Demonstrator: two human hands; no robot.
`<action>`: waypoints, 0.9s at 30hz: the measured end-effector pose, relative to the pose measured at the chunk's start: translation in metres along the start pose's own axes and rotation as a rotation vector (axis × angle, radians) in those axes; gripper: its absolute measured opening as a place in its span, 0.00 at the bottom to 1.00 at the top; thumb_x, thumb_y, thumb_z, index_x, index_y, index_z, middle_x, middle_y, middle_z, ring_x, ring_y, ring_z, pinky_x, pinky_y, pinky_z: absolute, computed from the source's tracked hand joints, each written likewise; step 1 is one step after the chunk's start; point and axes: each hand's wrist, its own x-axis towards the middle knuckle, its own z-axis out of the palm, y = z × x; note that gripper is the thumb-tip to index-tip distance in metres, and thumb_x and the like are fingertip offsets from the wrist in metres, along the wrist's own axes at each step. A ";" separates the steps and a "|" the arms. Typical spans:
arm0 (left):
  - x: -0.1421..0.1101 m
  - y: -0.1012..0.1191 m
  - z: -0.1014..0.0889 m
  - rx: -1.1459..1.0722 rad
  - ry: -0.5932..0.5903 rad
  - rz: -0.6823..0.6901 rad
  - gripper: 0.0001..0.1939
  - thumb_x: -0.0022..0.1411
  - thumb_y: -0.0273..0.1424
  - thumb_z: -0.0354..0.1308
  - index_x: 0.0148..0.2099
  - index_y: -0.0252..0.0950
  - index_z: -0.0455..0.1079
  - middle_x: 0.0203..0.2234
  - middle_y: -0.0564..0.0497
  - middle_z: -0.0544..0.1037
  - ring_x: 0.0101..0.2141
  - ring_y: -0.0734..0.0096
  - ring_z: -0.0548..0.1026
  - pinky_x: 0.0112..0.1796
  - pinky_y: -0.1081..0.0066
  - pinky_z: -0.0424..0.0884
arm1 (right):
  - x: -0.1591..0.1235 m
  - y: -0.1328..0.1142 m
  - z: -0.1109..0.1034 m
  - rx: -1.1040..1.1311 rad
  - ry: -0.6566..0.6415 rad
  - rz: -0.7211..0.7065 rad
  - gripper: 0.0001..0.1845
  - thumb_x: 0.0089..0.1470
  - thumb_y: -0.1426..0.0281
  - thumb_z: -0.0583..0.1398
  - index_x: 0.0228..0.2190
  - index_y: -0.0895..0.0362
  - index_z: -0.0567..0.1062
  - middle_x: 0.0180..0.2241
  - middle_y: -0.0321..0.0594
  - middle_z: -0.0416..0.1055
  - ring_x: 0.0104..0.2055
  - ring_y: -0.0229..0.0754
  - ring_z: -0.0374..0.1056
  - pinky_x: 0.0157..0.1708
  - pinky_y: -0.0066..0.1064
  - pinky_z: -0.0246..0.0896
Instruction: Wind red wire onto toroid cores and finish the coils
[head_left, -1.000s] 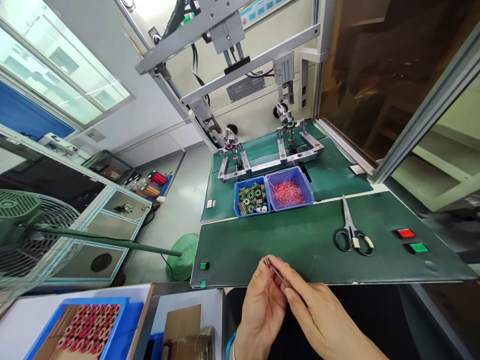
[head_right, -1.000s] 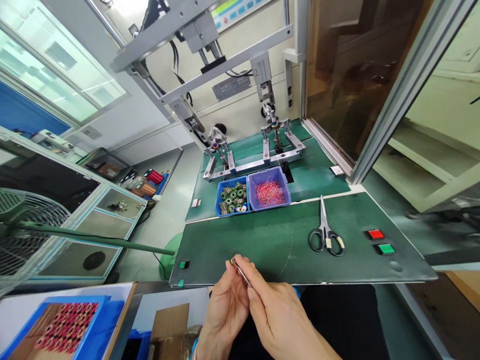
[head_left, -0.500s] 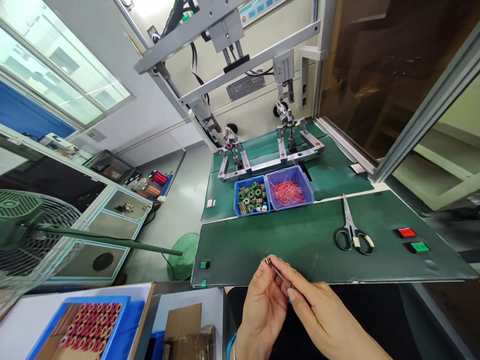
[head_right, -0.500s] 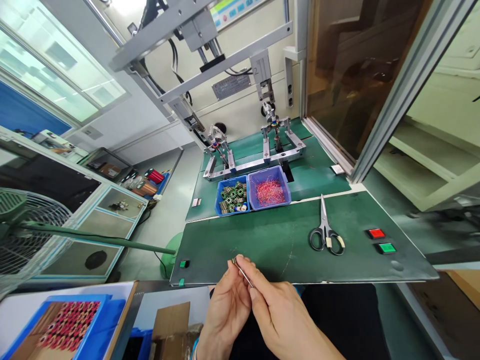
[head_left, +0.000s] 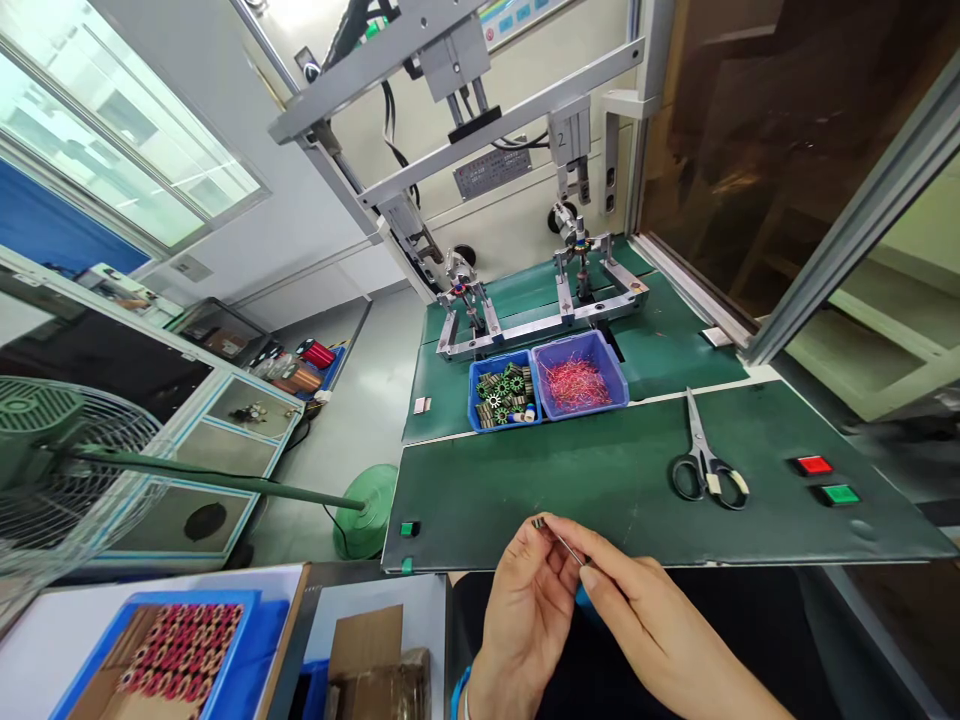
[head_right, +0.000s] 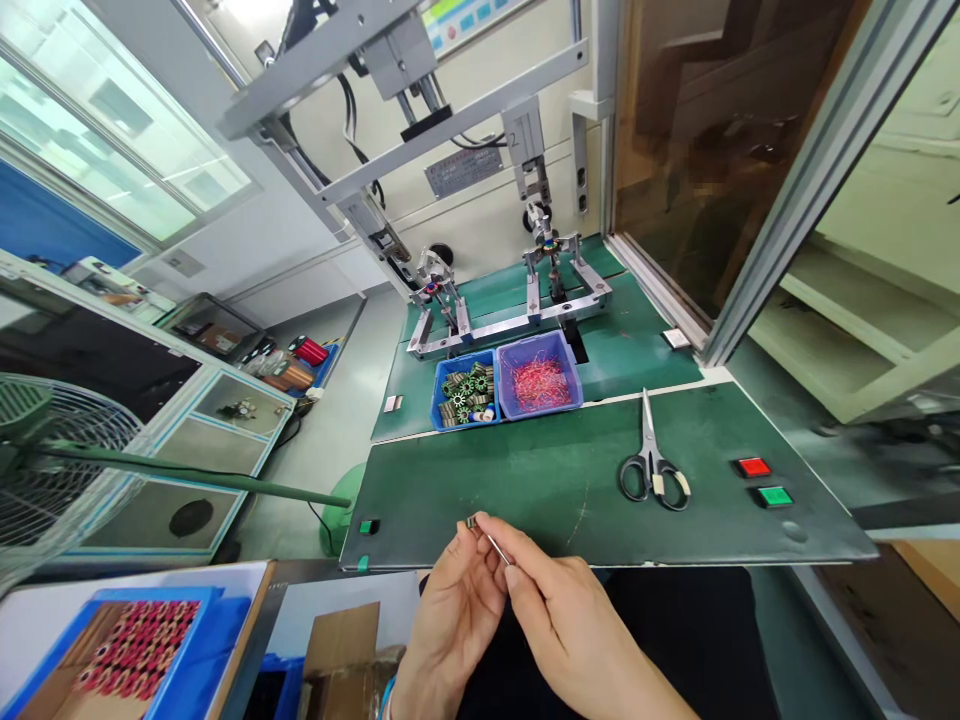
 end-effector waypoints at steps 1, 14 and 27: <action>0.000 0.000 0.000 -0.001 0.000 -0.001 0.17 0.39 0.32 0.79 0.31 0.31 0.79 0.28 0.50 0.82 0.31 0.73 0.79 0.34 0.77 0.77 | 0.000 0.001 0.000 0.019 0.000 0.005 0.24 0.68 0.68 0.47 0.63 0.49 0.65 0.59 0.34 0.69 0.58 0.40 0.70 0.54 0.30 0.70; 0.002 0.008 0.001 0.106 -0.079 0.040 0.17 0.42 0.34 0.78 0.32 0.32 0.79 0.28 0.50 0.81 0.30 0.73 0.78 0.34 0.75 0.76 | -0.004 0.006 0.004 -0.055 0.183 -0.180 0.26 0.68 0.73 0.48 0.64 0.48 0.63 0.39 0.35 0.81 0.33 0.37 0.78 0.32 0.24 0.73; 0.001 0.005 -0.004 0.312 -0.231 0.042 0.16 0.45 0.36 0.77 0.31 0.34 0.77 0.22 0.53 0.76 0.24 0.79 0.71 0.27 0.78 0.66 | -0.002 0.010 0.008 -0.030 0.006 0.027 0.28 0.68 0.64 0.47 0.66 0.50 0.50 0.24 0.28 0.67 0.24 0.38 0.66 0.27 0.28 0.60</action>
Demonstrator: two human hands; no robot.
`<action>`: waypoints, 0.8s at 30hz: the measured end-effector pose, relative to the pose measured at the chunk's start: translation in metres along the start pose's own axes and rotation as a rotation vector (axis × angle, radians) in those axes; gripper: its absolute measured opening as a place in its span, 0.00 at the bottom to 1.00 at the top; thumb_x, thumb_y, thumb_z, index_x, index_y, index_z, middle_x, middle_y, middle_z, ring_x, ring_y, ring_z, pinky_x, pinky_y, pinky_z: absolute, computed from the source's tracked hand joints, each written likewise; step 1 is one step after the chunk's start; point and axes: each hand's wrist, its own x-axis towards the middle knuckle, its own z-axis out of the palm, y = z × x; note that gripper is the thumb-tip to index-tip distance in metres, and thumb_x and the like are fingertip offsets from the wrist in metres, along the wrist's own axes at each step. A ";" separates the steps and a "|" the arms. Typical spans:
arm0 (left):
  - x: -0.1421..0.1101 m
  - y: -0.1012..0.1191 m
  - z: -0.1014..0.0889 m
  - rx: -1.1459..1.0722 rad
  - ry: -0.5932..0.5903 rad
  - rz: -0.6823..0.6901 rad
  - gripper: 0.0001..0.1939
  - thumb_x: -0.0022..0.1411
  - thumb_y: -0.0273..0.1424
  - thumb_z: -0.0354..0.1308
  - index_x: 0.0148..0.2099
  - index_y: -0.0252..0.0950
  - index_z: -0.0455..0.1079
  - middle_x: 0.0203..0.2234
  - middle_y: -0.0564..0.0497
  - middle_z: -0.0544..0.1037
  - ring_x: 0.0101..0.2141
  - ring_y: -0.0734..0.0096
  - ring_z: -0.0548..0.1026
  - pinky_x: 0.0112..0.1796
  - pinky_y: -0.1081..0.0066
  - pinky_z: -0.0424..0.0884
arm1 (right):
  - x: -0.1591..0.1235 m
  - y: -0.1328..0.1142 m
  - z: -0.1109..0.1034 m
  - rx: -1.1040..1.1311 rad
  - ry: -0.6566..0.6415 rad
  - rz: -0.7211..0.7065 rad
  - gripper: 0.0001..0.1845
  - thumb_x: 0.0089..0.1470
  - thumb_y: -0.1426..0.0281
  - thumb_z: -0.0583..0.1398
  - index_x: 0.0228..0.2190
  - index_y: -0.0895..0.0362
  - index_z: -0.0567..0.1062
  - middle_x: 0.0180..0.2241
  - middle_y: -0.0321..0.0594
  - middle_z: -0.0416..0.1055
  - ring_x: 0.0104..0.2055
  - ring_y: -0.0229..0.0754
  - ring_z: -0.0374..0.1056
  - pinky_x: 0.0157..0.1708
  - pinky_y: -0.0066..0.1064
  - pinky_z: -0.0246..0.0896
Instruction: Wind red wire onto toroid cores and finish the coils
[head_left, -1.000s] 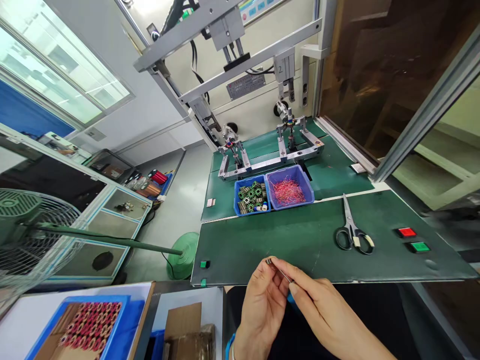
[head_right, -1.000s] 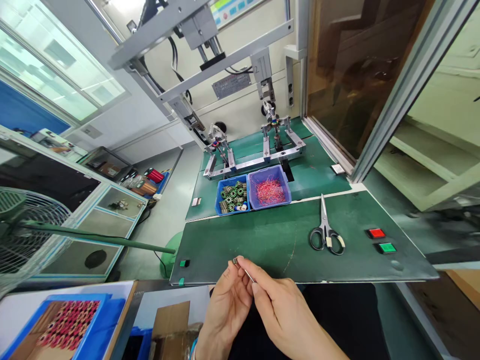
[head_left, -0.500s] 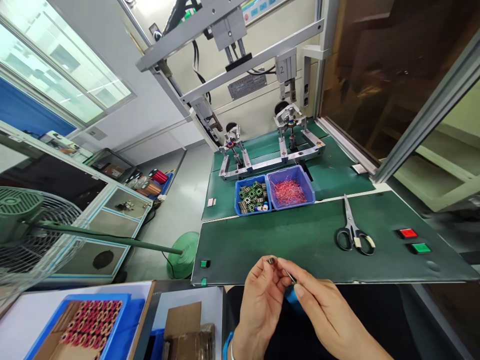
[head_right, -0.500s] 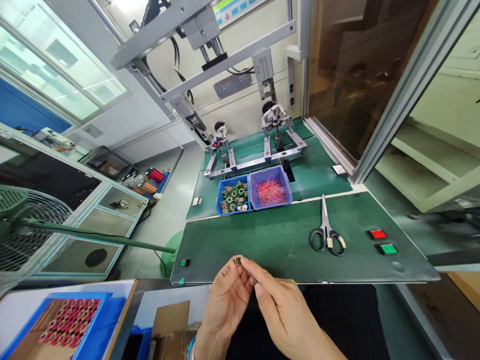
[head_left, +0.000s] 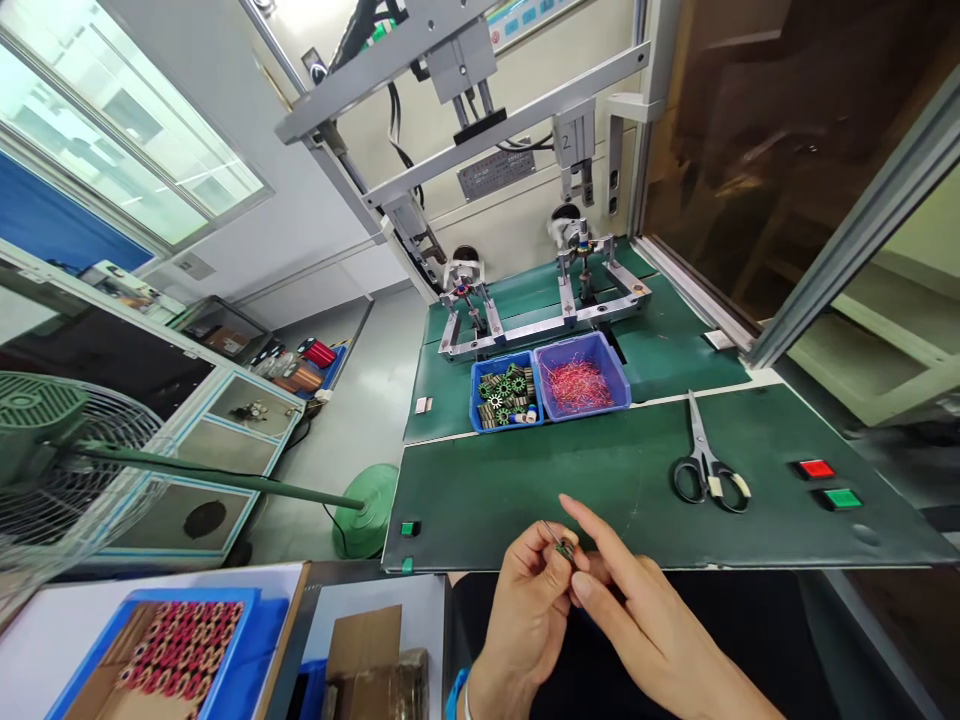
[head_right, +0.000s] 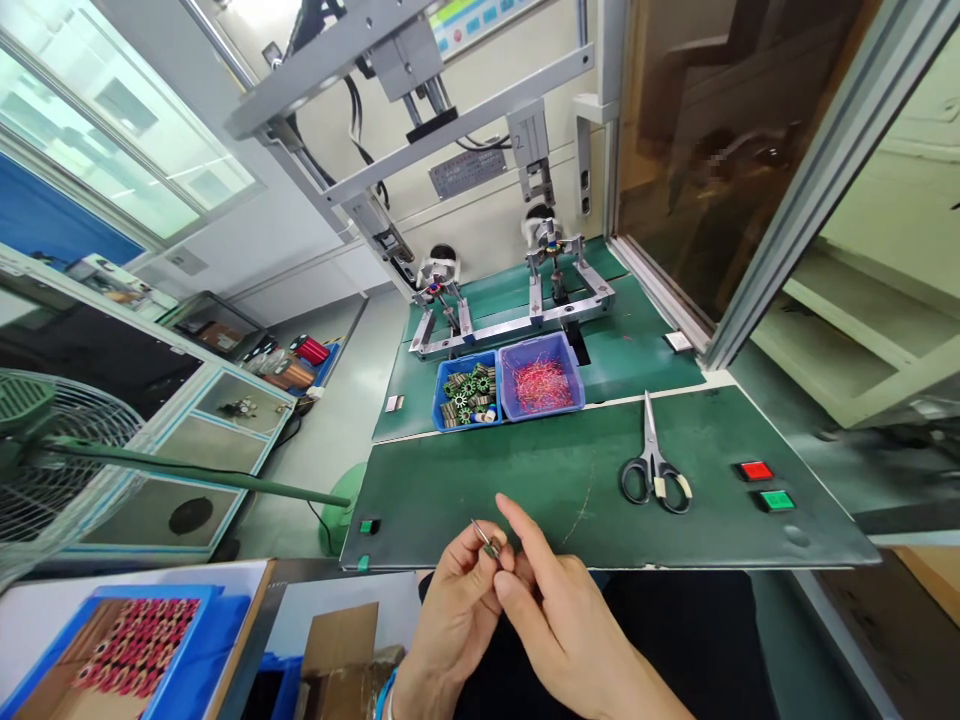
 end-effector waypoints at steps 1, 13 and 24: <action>0.001 0.001 -0.001 0.002 0.020 0.035 0.16 0.45 0.36 0.77 0.32 0.34 0.77 0.21 0.54 0.75 0.23 0.80 0.70 0.27 0.78 0.66 | 0.000 -0.001 -0.001 0.011 -0.011 0.013 0.25 0.67 0.61 0.48 0.63 0.53 0.56 0.23 0.27 0.64 0.23 0.38 0.64 0.25 0.27 0.58; 0.003 -0.005 -0.014 0.240 0.021 0.312 0.13 0.52 0.39 0.72 0.37 0.38 0.79 0.27 0.51 0.79 0.30 0.71 0.76 0.34 0.74 0.71 | 0.005 0.007 0.002 0.092 0.169 0.013 0.13 0.59 0.60 0.60 0.35 0.56 0.77 0.16 0.23 0.47 0.17 0.32 0.50 0.18 0.23 0.49; -0.001 0.001 -0.010 0.029 -0.042 0.164 0.13 0.58 0.42 0.68 0.40 0.39 0.76 0.26 0.57 0.70 0.15 0.87 0.58 0.16 0.81 0.54 | 0.010 -0.006 -0.005 0.005 0.424 -0.194 0.13 0.66 0.67 0.53 0.27 0.53 0.68 0.19 0.31 0.65 0.18 0.33 0.60 0.20 0.24 0.56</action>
